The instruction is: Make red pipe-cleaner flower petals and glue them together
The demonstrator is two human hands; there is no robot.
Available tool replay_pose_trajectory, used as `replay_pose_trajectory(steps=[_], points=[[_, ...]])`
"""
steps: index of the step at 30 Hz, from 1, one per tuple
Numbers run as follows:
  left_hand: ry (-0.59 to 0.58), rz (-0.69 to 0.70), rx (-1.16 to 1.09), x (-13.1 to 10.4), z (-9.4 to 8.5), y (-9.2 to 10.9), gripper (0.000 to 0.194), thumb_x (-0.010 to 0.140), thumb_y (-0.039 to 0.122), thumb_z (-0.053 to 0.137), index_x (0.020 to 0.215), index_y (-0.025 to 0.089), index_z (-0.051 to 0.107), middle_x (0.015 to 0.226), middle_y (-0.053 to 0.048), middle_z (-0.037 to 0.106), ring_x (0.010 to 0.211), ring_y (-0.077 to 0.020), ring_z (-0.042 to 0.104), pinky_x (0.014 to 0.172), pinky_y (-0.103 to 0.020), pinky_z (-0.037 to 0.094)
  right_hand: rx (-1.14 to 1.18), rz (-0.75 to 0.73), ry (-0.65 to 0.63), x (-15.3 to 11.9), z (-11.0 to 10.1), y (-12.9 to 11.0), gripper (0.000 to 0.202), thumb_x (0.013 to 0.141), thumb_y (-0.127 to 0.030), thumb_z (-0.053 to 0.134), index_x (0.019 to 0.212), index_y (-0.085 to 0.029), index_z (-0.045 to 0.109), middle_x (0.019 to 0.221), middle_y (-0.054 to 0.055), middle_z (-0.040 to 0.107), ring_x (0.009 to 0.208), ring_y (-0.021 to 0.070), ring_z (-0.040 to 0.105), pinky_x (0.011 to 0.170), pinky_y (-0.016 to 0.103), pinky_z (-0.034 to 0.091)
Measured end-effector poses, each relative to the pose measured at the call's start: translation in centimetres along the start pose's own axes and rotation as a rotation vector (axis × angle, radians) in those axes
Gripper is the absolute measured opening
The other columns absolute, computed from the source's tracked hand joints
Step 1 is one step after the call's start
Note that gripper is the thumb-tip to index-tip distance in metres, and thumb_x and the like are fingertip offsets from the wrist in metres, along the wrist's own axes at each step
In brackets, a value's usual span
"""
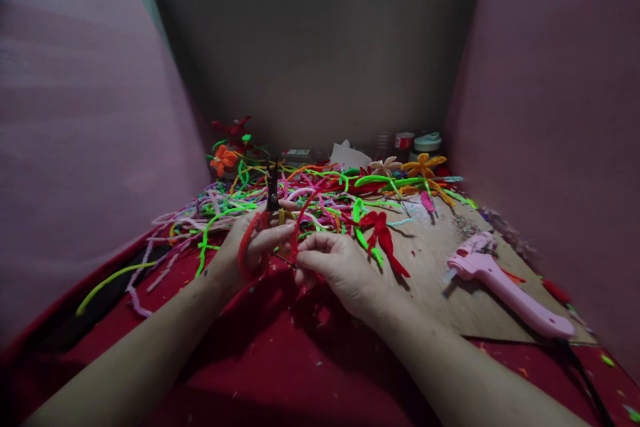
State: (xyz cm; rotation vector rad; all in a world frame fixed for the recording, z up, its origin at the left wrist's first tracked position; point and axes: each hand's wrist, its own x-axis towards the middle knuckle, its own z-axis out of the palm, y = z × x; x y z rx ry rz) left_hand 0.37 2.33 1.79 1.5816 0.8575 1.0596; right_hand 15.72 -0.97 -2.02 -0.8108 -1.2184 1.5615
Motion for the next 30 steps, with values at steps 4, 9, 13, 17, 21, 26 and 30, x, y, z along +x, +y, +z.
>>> replay_pose_trajectory(steps=[4,9,13,17,21,26,30], points=[[-0.043,-0.040,-0.011,0.1,0.0,-0.4,0.036,0.073,0.025,0.066,0.104,0.016,0.051,0.065,0.003,0.055,0.055,-0.0086,0.051,0.051,-0.019,0.040,0.024,-0.071,0.139,0.3,0.0,0.0,0.010,0.070,-0.021,0.060,0.066,-0.016,0.053,0.055,-0.003,0.056,0.042,0.0070,0.043,0.042,0.021,0.033],[-0.098,-0.122,-0.072,0.2,0.2,-1.3,0.042,0.066,0.021,0.071,0.102,0.017,0.049,0.067,0.005,0.053,0.056,-0.0080,0.051,0.053,-0.020,0.040,-0.077,-0.098,0.220,0.5,-0.1,0.2,0.014,0.070,-0.026,0.061,0.065,-0.017,0.051,0.050,-0.005,0.051,0.038,0.0054,0.036,0.038,0.020,0.027],[-0.101,-0.115,-0.081,0.1,0.5,-1.3,0.041,0.064,0.017,0.069,0.099,0.016,0.048,0.063,0.006,0.049,0.052,-0.0064,0.046,0.049,-0.018,0.037,-0.262,-0.126,0.249,0.5,0.1,0.1,0.012,0.069,-0.024,0.058,0.063,-0.017,0.050,0.050,-0.007,0.046,0.042,0.0059,0.036,0.042,0.020,0.027],[-0.097,-0.089,-0.007,-0.1,1.0,-0.9,0.033,0.063,0.012,0.063,0.092,0.015,0.047,0.063,0.007,0.046,0.052,-0.0046,0.040,0.048,-0.017,0.033,-0.523,-0.196,0.277,0.3,0.1,0.0,0.009,0.070,-0.020,0.052,0.062,-0.017,0.049,0.057,-0.004,0.049,0.053,0.0095,0.043,0.052,0.023,0.033],[-0.063,-0.049,0.099,-0.1,1.7,-1.3,0.033,0.062,0.009,0.056,0.092,0.015,0.046,0.068,0.006,0.046,0.055,-0.0058,0.041,0.049,-0.018,0.033,-0.610,-0.175,0.316,0.2,0.3,0.1,0.009,0.072,-0.020,0.048,0.063,-0.018,0.050,0.057,-0.004,0.048,0.054,0.0105,0.042,0.053,0.024,0.033],[0.058,0.069,0.294,0.2,1.3,-2.5,0.043,0.060,0.007,0.054,0.101,0.016,0.047,0.070,0.005,0.049,0.057,-0.0072,0.045,0.054,-0.019,0.037,-0.574,-0.171,0.352,0.0,0.7,0.1,0.009,0.070,-0.020,0.048,0.061,-0.019,0.050,0.054,-0.005,0.046,0.051,0.0099,0.039,0.050,0.023,0.030],[0.144,0.022,0.243,0.5,0.0,-1.9,0.036,0.067,0.014,0.056,0.101,0.017,0.046,0.067,0.005,0.050,0.053,-0.0072,0.045,0.050,-0.020,0.037,-0.418,-0.092,0.321,0.1,0.5,0.3,0.007,0.069,-0.021,0.049,0.063,-0.019,0.047,0.047,-0.008,0.037,0.041,0.0075,0.030,0.043,0.022,0.023]])
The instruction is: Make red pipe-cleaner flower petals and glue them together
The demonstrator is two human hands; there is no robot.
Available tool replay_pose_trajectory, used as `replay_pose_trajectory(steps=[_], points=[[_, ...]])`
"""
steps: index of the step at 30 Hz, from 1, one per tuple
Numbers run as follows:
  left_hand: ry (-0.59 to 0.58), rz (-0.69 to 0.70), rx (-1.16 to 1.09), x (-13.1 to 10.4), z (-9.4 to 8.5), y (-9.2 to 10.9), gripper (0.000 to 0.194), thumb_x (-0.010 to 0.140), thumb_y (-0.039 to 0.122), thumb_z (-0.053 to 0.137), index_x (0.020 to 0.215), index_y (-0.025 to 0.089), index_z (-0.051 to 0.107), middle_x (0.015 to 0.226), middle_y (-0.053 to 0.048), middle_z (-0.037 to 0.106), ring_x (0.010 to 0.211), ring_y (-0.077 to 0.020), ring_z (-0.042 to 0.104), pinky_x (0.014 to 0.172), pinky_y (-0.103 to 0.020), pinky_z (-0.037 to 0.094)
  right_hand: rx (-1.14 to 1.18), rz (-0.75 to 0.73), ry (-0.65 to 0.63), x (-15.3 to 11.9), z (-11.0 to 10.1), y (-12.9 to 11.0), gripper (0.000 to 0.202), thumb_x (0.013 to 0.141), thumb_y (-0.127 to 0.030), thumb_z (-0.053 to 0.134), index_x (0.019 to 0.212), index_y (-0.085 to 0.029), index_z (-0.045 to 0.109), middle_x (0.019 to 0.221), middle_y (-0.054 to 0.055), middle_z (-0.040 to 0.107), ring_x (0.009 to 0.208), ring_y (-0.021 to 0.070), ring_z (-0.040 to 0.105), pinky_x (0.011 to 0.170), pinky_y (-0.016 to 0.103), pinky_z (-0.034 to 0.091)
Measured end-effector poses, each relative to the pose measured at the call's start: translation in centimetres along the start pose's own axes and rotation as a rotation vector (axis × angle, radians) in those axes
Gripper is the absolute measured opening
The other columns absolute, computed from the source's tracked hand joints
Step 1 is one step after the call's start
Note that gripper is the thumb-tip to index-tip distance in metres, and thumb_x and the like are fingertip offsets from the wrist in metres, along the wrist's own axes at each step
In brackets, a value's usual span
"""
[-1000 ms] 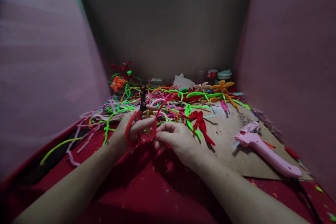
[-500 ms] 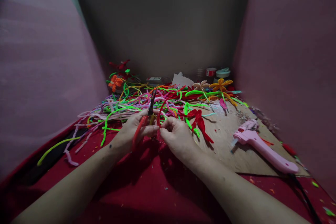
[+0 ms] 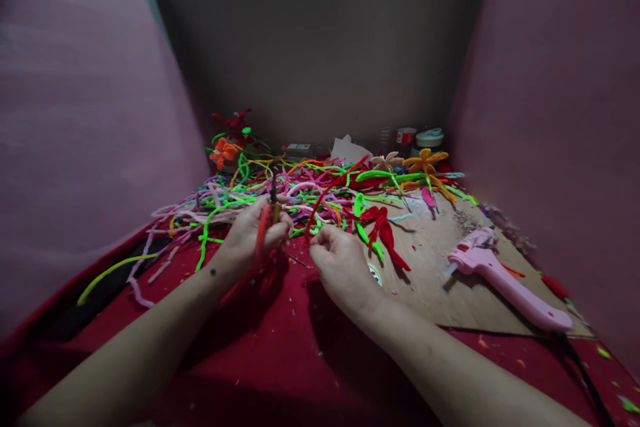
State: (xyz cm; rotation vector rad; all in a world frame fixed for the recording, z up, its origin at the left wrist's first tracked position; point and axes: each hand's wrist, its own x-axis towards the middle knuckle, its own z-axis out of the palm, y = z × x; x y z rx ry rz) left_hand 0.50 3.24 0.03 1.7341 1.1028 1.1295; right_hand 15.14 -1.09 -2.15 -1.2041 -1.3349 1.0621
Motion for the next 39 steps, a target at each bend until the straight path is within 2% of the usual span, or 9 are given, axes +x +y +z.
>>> replay_pose_trajectory(steps=[2,6,17,22,28,31,33,36,39], points=[[-0.067,-0.044,-0.112,0.0,-0.3,0.6,0.034,0.070,0.020,0.057,0.102,0.017,0.044,0.066,0.005,0.051,0.051,-0.0073,0.046,0.049,-0.020,0.038,0.110,0.020,0.000,0.2,-0.1,0.2,0.007,0.070,-0.022,0.050,0.065,-0.020,0.046,0.044,-0.009,0.036,0.038,0.0063,0.026,0.041,0.021,0.020],[-0.245,-0.099,-0.187,-0.5,0.3,1.4,0.042,0.065,0.025,0.066,0.100,0.017,0.045,0.068,0.004,0.053,0.052,-0.0079,0.049,0.050,-0.021,0.041,0.208,-0.003,0.000,0.3,-0.3,0.0,0.010,0.071,-0.024,0.052,0.065,-0.019,0.045,0.045,-0.010,0.037,0.037,0.0051,0.027,0.040,0.020,0.021],[-0.232,-0.021,-0.098,-1.0,1.1,0.3,0.035,0.065,0.013,0.058,0.098,0.017,0.044,0.071,0.005,0.048,0.057,-0.0069,0.043,0.052,-0.019,0.036,-0.100,-0.026,0.000,0.1,-0.1,-0.4,0.014,0.071,-0.024,0.051,0.060,-0.019,0.044,0.052,-0.006,0.041,0.048,0.0089,0.035,0.048,0.023,0.028],[-0.125,0.155,0.163,-1.0,1.2,-0.9,0.035,0.064,0.010,0.056,0.097,0.019,0.047,0.071,0.004,0.047,0.064,-0.0106,0.047,0.059,-0.022,0.038,-0.237,-0.073,-0.014,0.0,0.0,-0.4,0.014,0.072,-0.023,0.048,0.060,-0.018,0.048,0.056,-0.003,0.047,0.055,0.0118,0.041,0.054,0.025,0.031],[-0.060,0.246,0.331,-1.8,1.7,0.4,0.034,0.064,0.011,0.054,0.098,0.017,0.049,0.072,0.003,0.050,0.059,-0.0093,0.043,0.056,-0.021,0.035,-0.210,-0.066,-0.020,0.1,0.0,-0.1,0.014,0.071,-0.024,0.046,0.060,-0.018,0.051,0.056,-0.002,0.048,0.055,0.0119,0.040,0.052,0.024,0.031],[0.015,0.306,0.395,-1.5,1.2,0.5,0.033,0.063,0.010,0.054,0.095,0.018,0.051,0.070,0.004,0.050,0.057,-0.0090,0.043,0.055,-0.021,0.035,-0.161,-0.053,-0.021,-0.2,0.1,-0.2,0.013,0.070,-0.022,0.048,0.057,-0.019,0.049,0.052,-0.004,0.044,0.050,0.0105,0.037,0.048,0.023,0.028],[0.113,0.285,0.372,-0.9,0.2,0.2,0.031,0.064,0.010,0.054,0.094,0.019,0.051,0.066,0.004,0.049,0.056,-0.0089,0.044,0.054,-0.021,0.035,-0.121,-0.013,-0.038,-0.5,0.2,-0.4,0.012,0.070,-0.022,0.048,0.058,-0.019,0.049,0.048,-0.005,0.040,0.045,0.0092,0.033,0.044,0.023,0.025],[0.218,0.140,0.144,0.1,-1.2,0.0,0.028,0.068,0.015,0.055,0.094,0.020,0.047,0.060,0.007,0.047,0.048,-0.0080,0.044,0.048,-0.020,0.036,-0.032,0.034,-0.038,-0.8,0.3,-0.7,0.010,0.070,-0.023,0.049,0.060,-0.019,0.051,0.044,-0.007,0.036,0.039,0.0077,0.029,0.041,0.023,0.022],[0.135,0.072,-0.010,0.4,-1.4,0.3,0.029,0.067,0.019,0.061,0.092,0.020,0.048,0.057,0.009,0.045,0.044,-0.0061,0.043,0.044,-0.018,0.035,0.071,0.052,-0.024,-0.6,0.3,-0.7,0.009,0.068,-0.025,0.052,0.062,-0.018,0.052,0.043,-0.008,0.035,0.038,0.0069,0.028,0.040,0.023,0.020]])
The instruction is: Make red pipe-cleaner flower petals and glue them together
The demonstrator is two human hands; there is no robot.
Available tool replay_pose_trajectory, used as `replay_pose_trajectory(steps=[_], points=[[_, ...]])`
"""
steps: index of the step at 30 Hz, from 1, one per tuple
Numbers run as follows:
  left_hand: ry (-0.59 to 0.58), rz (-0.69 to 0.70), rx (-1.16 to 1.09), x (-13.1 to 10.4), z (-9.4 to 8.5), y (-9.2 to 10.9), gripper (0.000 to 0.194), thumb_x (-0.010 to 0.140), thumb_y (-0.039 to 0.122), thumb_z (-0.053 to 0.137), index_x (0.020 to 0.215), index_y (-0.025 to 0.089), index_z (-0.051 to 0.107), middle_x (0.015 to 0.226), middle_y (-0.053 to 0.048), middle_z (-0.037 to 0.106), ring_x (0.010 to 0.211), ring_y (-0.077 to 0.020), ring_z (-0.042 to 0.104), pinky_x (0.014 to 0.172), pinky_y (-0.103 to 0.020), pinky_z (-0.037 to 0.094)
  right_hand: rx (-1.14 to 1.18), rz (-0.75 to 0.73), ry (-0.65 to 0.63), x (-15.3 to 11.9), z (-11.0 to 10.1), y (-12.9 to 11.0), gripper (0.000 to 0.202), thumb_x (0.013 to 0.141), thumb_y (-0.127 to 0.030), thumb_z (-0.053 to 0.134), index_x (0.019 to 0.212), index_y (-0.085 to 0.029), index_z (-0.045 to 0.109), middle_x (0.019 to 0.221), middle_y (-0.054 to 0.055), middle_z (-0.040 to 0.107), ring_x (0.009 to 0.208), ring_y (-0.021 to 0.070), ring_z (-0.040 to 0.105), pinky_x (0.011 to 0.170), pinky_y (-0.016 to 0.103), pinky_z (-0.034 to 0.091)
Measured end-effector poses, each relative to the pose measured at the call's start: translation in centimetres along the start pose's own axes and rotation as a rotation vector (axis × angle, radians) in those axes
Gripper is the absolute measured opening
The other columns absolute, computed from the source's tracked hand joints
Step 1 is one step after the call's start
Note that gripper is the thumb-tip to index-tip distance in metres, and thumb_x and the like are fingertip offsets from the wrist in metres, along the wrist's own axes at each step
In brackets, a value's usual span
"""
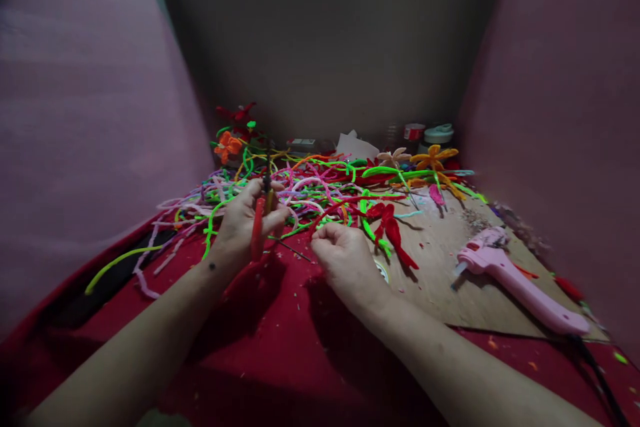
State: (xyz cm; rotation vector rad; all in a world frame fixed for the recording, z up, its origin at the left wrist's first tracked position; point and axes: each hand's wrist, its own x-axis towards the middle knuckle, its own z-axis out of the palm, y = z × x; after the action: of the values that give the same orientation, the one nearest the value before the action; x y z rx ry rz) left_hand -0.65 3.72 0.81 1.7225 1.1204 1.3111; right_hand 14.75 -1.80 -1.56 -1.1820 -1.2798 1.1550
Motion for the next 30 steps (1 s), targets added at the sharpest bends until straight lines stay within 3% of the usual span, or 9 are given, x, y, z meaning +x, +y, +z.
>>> replay_pose_trajectory(steps=[4,8,15,21,30], points=[[-0.230,-0.149,-0.120,-0.6,0.9,0.5,0.027,0.067,0.019,0.062,0.091,0.017,0.050,0.055,0.008,0.046,0.039,-0.0047,0.041,0.040,-0.018,0.033,0.131,0.003,-0.026,0.2,-0.1,0.0,0.011,0.069,-0.027,0.054,0.063,-0.018,0.051,0.042,-0.009,0.032,0.037,0.0055,0.024,0.039,0.022,0.019],[-0.356,-0.223,-0.264,-1.1,1.3,0.9,0.039,0.064,0.014,0.065,0.100,0.016,0.050,0.068,0.003,0.057,0.050,-0.0075,0.051,0.045,-0.019,0.039,0.093,-0.003,-0.014,0.2,-0.2,-0.2,0.014,0.071,-0.028,0.054,0.063,-0.017,0.054,0.044,-0.008,0.036,0.038,0.0054,0.026,0.039,0.022,0.020],[-0.376,-0.246,-0.313,-1.3,1.2,1.3,0.047,0.061,0.021,0.071,0.104,0.015,0.051,0.070,0.001,0.059,0.052,-0.0077,0.050,0.045,-0.019,0.037,-0.138,-0.026,0.014,0.1,-0.4,-0.6,0.017,0.073,-0.025,0.050,0.058,-0.017,0.052,0.047,-0.007,0.036,0.042,0.0068,0.029,0.043,0.022,0.023],[-0.383,-0.239,-0.229,-1.2,1.4,1.1,0.039,0.060,0.019,0.068,0.096,0.016,0.052,0.068,0.003,0.055,0.054,-0.0078,0.051,0.048,-0.019,0.040,-0.330,-0.084,0.010,0.1,-0.4,-0.6,0.019,0.074,-0.023,0.048,0.056,-0.018,0.051,0.052,-0.003,0.045,0.052,0.0107,0.039,0.051,0.024,0.029],[-0.337,0.047,0.061,-1.7,2.8,-0.5,0.038,0.059,0.009,0.056,0.095,0.018,0.050,0.072,0.003,0.052,0.063,-0.0116,0.051,0.056,-0.022,0.042,-0.337,-0.110,0.017,0.6,-0.5,0.2,0.015,0.070,-0.021,0.048,0.055,-0.019,0.051,0.053,-0.002,0.049,0.051,0.0118,0.042,0.051,0.024,0.030]])
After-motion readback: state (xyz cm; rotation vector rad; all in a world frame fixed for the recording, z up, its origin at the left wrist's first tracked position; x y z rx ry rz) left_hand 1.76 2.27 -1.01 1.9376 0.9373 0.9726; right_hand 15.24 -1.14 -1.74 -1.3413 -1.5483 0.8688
